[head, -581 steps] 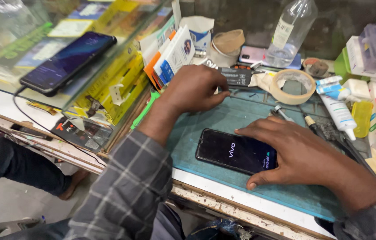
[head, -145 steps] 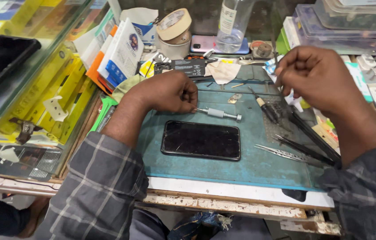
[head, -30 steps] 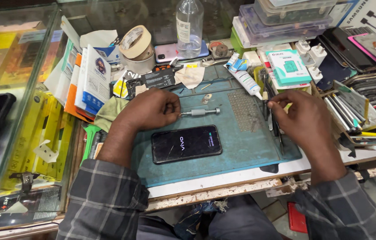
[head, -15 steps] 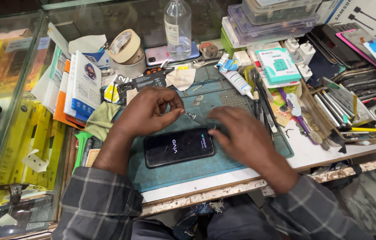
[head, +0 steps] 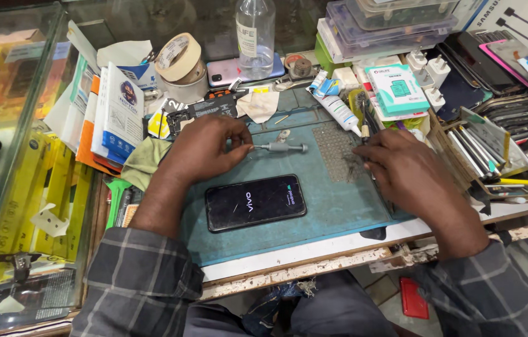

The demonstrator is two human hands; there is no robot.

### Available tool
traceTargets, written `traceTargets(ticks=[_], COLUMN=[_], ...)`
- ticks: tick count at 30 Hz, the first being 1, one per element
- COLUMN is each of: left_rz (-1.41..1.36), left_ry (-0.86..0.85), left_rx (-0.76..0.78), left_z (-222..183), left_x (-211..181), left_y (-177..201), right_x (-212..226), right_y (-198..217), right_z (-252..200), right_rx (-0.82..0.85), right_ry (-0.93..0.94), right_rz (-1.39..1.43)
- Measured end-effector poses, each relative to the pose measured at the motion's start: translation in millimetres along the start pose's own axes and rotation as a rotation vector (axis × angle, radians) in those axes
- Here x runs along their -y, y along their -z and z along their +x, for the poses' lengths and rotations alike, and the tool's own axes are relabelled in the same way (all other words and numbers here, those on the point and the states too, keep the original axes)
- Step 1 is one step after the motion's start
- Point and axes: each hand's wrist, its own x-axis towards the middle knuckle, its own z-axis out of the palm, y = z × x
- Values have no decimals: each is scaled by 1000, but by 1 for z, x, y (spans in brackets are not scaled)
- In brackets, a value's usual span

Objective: The person cleans a black smartphone on a cluttered workbench. They first wipe the screen with a cloth, then use a purple toothbrush to scrub the edges and ports of the device. The person also handles a screwdriver and a small metal piece during the process.

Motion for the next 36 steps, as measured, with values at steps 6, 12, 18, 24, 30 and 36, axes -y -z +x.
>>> traceTargets(ticks=[6,12,18,24,30,36], left_rz=[-5,-17,-67,20,16,50], left_ry=[89,153,195,180,212,223], left_rx=[173,264,295,210,258,254], left_z=[0,0,-4,-6,-4,-4], left_x=[7,15,21,19,15,13], left_y=[-2,-5,3,8,6,8], right_x=[-1,-11,-21,-24,-9,-9], right_y=[1,-7,-2,13,0,-3], right_z=[8,14,10,4,14,25], right_rx=[141,172,114,66,166,257], right_ry=[105,109,81,-15,153,126], right_rz=[-2,95,196,190,53,48])
